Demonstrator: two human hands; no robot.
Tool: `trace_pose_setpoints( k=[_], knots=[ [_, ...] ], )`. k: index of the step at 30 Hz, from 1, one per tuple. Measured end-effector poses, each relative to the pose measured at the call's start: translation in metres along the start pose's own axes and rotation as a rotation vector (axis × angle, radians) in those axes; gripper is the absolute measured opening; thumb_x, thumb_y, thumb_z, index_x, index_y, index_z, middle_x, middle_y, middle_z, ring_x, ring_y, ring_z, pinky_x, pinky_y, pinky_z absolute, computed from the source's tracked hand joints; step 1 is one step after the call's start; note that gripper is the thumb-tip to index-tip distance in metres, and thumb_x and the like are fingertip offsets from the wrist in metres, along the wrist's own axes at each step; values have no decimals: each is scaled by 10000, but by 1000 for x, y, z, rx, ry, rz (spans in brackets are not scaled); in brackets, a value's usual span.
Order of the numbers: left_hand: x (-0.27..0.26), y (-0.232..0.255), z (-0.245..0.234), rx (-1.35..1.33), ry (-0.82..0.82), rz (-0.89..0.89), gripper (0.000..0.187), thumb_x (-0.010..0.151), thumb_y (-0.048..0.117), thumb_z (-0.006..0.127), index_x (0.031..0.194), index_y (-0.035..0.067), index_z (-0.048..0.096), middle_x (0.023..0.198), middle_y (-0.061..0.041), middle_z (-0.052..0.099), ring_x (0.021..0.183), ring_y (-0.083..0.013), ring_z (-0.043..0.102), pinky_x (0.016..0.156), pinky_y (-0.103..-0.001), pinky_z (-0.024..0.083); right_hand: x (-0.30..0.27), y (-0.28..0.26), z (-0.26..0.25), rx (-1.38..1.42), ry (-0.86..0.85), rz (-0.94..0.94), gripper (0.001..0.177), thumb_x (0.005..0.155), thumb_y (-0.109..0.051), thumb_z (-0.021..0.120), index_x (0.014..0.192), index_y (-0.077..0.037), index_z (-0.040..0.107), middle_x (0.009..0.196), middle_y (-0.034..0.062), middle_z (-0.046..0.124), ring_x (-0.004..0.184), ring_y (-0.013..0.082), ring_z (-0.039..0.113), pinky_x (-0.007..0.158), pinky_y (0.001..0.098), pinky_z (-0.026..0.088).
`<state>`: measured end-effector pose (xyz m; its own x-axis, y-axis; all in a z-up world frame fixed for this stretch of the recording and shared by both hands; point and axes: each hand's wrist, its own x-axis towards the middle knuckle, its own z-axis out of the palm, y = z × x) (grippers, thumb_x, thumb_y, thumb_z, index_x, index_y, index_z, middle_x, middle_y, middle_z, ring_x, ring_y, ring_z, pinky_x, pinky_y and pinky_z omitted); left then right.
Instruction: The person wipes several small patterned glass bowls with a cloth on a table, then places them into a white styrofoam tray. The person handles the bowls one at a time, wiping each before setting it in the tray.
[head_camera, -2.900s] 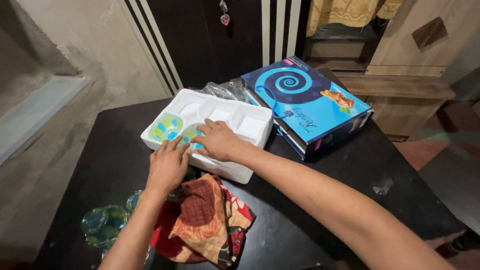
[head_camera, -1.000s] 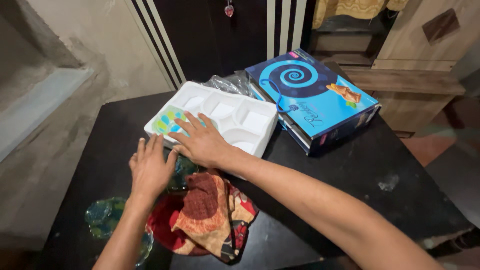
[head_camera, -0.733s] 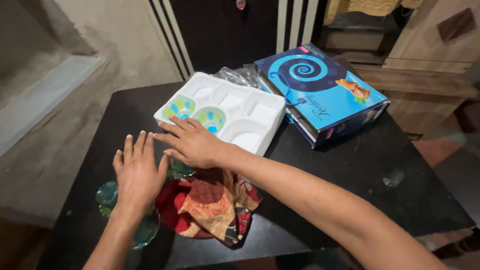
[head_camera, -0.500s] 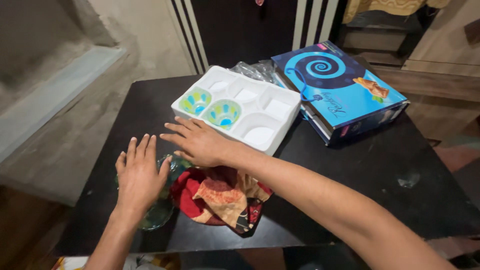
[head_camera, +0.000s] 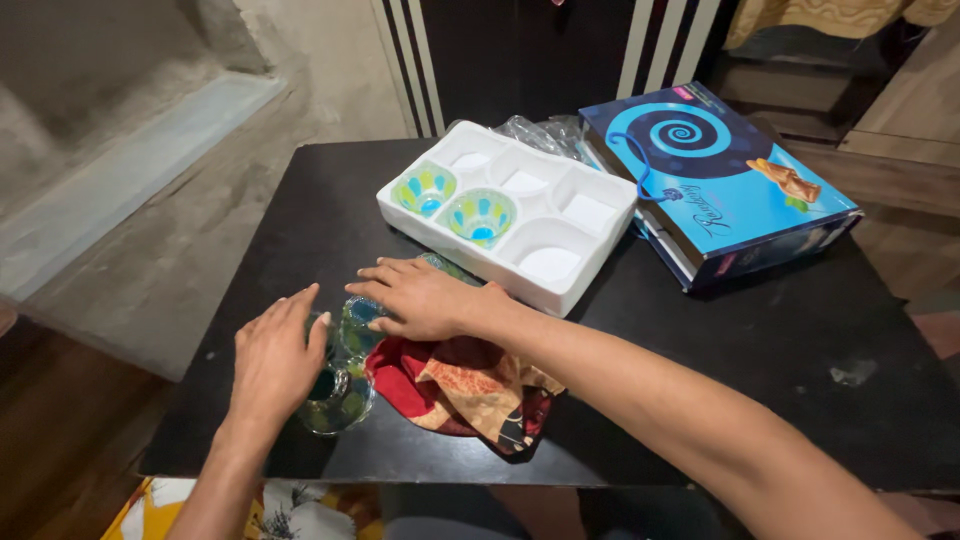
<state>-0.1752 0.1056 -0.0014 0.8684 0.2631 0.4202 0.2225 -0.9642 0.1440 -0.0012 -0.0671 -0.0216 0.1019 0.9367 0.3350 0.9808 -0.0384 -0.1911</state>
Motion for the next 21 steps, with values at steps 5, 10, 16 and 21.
trace_pose_setpoints(
  k=[5, 10, 16, 21],
  knots=[
    [-9, -3, -8, -4, 50, 32, 488, 947, 280, 609, 1389, 74, 607, 1361, -129, 642, 1284, -297, 577, 1092, -497, 401, 9, -13, 0, -76, 38, -40, 606, 949, -414, 632, 1479, -159, 488, 1519, 158, 486, 1448, 392, 409, 1168, 547, 315],
    [-27, -1, -6, 20, 156, 29, 441, 986, 218, 572, 1400, 72, 607, 1392, -136, 622, 1314, -300, 563, 1137, -547, 354, 14, -46, 7, -67, 143, -75, 542, 945, -464, 637, 1383, -147, 601, 1470, 137, 563, 1443, 370, 445, 1192, 555, 304],
    [-51, -8, -4, -13, 208, -44, 444, 984, 222, 591, 1395, 55, 611, 1406, -153, 609, 1330, -320, 550, 1158, -581, 321, 12, -82, 14, -80, 137, -114, 673, 885, -600, 650, 1334, -100, 640, 1433, 164, 590, 1446, 395, 433, 1204, 587, 272],
    [-72, -16, -8, 12, 232, -53, 463, 973, 254, 624, 1391, 54, 632, 1431, -179, 593, 1362, -350, 529, 1194, -582, 287, 9, -101, 24, -118, 165, -118, 881, 773, -727, 668, 1325, -41, 623, 1391, 183, 608, 1446, 415, 426, 1191, 607, 262]
  ],
)
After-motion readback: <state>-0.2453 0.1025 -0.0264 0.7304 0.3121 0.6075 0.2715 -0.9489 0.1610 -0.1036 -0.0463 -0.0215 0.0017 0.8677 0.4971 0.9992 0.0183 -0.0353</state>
